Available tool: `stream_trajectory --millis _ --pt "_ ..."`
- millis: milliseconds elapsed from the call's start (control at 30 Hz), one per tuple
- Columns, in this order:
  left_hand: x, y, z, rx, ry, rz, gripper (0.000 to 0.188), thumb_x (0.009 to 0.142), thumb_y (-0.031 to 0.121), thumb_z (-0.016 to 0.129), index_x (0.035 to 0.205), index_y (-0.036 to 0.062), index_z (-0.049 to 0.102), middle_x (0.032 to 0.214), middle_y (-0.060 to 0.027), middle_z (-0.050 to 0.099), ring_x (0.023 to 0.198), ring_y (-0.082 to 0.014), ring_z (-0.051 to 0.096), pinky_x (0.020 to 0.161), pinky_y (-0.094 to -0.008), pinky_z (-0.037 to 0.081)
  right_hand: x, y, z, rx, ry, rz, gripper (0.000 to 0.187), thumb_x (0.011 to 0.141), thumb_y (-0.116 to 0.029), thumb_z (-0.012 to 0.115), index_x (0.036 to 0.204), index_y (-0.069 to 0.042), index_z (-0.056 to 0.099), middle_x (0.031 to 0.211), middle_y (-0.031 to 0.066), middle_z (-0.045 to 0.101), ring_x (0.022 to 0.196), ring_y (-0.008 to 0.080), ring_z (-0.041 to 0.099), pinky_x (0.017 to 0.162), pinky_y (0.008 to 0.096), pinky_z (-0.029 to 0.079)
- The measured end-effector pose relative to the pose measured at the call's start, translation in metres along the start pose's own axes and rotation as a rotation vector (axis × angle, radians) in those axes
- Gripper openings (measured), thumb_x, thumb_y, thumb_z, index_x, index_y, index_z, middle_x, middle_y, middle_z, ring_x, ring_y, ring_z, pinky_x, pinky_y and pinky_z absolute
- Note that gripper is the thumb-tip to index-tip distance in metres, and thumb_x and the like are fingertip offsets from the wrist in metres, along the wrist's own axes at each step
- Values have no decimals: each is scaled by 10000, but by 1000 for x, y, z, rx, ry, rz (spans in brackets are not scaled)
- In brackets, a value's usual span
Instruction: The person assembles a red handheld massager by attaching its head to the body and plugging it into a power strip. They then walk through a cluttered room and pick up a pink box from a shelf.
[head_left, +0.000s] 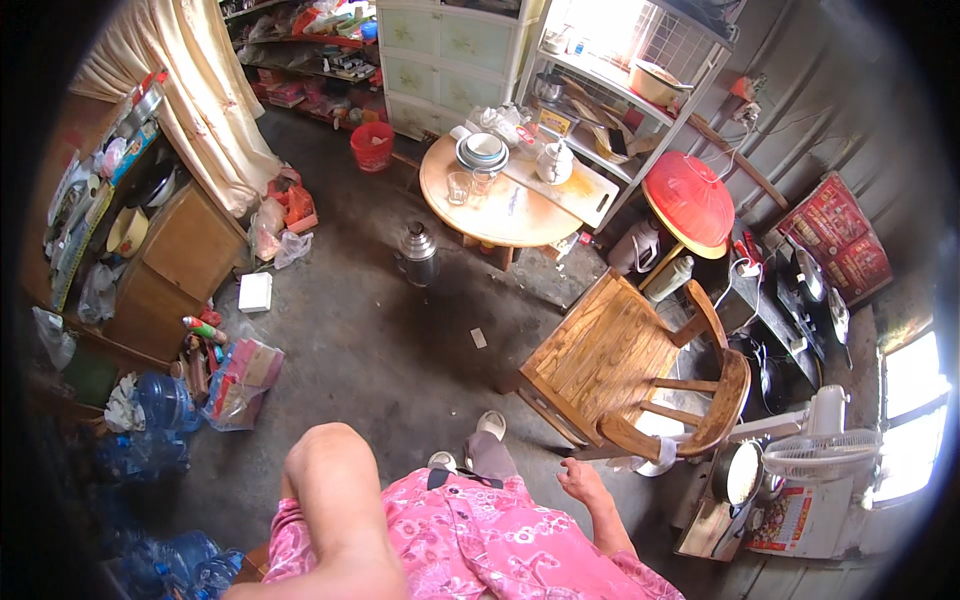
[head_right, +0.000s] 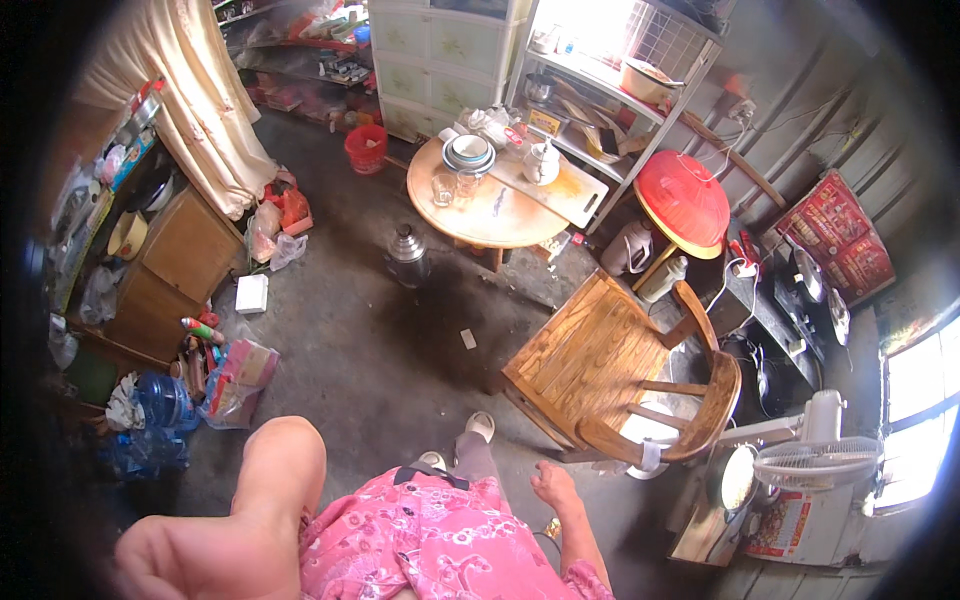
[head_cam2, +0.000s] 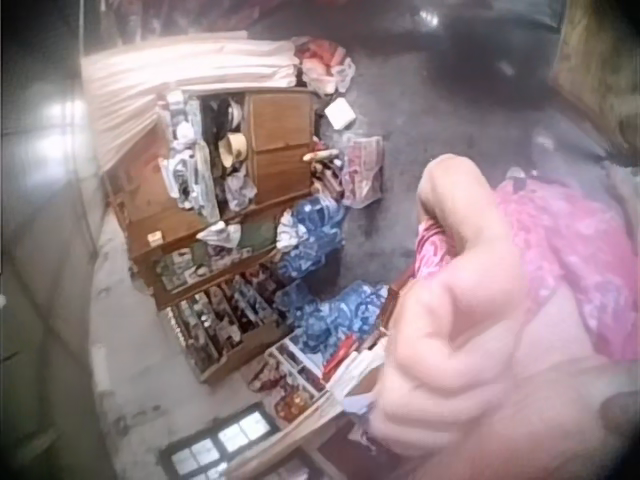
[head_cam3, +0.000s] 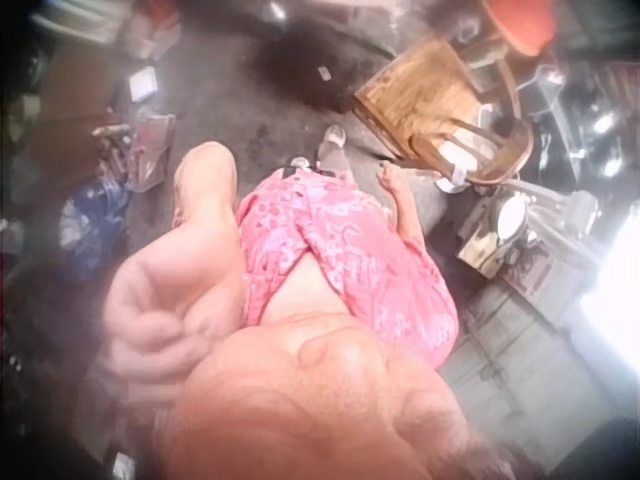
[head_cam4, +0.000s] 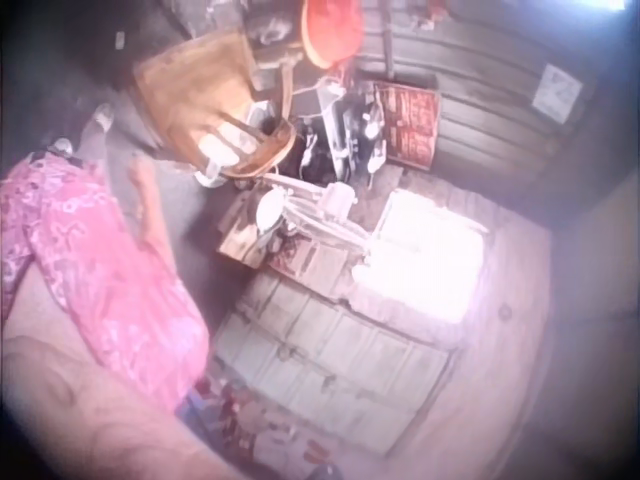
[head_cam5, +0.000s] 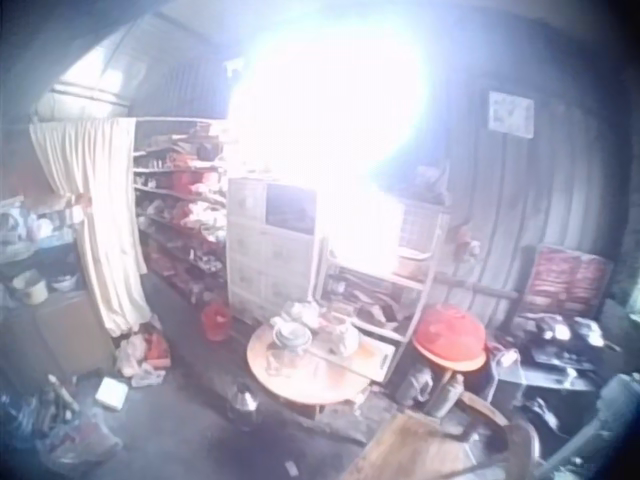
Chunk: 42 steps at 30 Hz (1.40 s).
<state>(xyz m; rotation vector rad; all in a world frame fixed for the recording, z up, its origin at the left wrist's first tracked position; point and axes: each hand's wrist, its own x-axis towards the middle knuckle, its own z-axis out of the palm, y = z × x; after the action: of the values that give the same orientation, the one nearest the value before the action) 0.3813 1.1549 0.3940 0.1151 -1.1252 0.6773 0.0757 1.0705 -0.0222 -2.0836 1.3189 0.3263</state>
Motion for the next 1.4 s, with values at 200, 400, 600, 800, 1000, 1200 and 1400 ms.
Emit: stream_trajectory --millis 200,400,600,800,1000,1200,1400 --pt "-49 -21 29 95 4 -238 237 716 185 525 581 178 330 474 70 334 385 -60 367 438 -231 318 55 4 -17 -17 17 -136 339 736 -247 529 1000 -35 556 900 215 610 867 364 582 757 441 468" --pt "-95 -67 46 113 -157 -290 165 718 205 538 617 164 414 496 32 399 412 -92 414 449 -242 336 82 6 -43 -44 -145 -157 355 757 -267 523 1032 -45 558 904 229 608 889 373 579 770 440 470" --pt "-119 -112 57 -20 -467 -368 115 720 225 551 653 149 497 518 -6 463 438 -125 461 460 -253 354 123 5 -90 -132 -234 -70 300 744 -273 536 922 -32 561 879 231 608 870 373 582 738 456 471" --pt "-127 -129 48 -243 -422 -483 136 814 197 533 828 62 549 621 -28 487 484 -134 465 453 -298 399 143 2 -108 -32 0 -140 301 754 -241 550 948 -12 566 912 234 604 877 374 579 748 447 466" --pt "-131 -144 10 -171 -612 -500 175 847 219 495 821 54 549 611 -2 428 507 -126 448 467 -267 388 140 -39 -105 -115 -114 42 317 756 -259 562 968 -22 564 875 229 611 857 384 580 745 449 463" --pt "-163 -164 -82 -27 -1204 -962 265 708 227 630 905 65 561 700 -49 540 629 -192 574 539 -305 460 156 -81 -39 -53 -247 -156 288 782 -251 507 961 -28 542 891 231 603 862 388 576 744 455 454" --pt "-182 -130 -245 770 -1709 -1416 320 729 235 647 969 71 512 864 -122 552 831 -296 550 750 -418 409 172 -154 -39 -20 -280 -173 265 783 -217 478 958 -24 526 887 227 598 851 394 575 732 466 458"
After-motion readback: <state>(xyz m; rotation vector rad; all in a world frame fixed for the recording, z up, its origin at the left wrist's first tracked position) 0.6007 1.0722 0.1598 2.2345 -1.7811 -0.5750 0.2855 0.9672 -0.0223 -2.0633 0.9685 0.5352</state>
